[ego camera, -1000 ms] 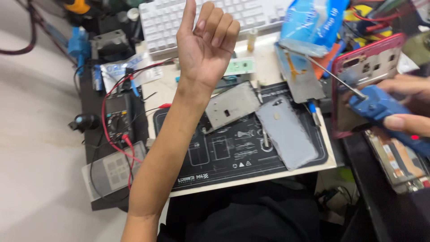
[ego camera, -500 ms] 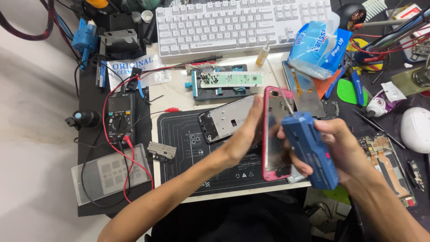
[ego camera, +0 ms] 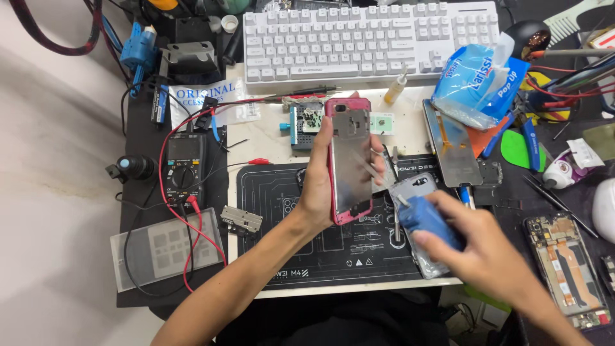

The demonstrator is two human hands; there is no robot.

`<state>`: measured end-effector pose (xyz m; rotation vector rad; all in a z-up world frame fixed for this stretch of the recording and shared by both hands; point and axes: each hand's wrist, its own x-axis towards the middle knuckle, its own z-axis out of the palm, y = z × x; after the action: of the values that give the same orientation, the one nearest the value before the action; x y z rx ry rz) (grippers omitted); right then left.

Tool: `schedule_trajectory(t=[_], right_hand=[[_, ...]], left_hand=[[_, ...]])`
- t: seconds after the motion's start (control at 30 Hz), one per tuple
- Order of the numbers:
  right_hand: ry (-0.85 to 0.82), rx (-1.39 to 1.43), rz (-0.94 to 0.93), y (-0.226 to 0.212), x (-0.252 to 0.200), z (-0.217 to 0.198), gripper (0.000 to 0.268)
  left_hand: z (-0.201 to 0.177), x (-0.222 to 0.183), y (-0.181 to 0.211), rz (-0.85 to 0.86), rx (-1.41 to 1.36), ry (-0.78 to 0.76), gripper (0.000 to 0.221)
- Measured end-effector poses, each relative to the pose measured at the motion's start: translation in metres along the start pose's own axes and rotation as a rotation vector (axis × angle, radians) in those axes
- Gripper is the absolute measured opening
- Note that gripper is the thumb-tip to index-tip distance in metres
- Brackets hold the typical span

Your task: The person uses a blue electric screwdriver to remove and install screws on a red phone frame while holding it over a workbench.

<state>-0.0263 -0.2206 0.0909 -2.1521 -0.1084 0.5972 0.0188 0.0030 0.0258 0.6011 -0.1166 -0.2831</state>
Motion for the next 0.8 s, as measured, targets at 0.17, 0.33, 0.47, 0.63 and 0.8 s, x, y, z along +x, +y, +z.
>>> schedule_trajectory(t=[0.17,0.33,0.47,0.63,0.8], right_hand=[[0.047,-0.276,-0.130,-0.011,-0.002,0.023,0.050],[0.072,-0.333,-0.175,-0.013,-0.004,0.027,0.055],[0.068,-0.346,-0.162,-0.013,-0.005,0.030,0.057],[0.063,-0.323,-0.130,-0.016,-0.004,0.033,0.057],[0.059,-0.326,-0.157,-0.019,-0.006,0.037,0.055]], left_hand=[[-0.017,0.001,-0.006,0.100,-0.022,0.032,0.068],[-0.022,0.002,-0.009,0.099,0.018,0.086,0.064],[-0.021,0.000,-0.005,0.127,0.030,0.091,0.065],[-0.016,0.000,-0.003,0.138,0.102,0.150,0.065],[-0.018,0.000,-0.002,0.261,0.181,0.232,0.062]])
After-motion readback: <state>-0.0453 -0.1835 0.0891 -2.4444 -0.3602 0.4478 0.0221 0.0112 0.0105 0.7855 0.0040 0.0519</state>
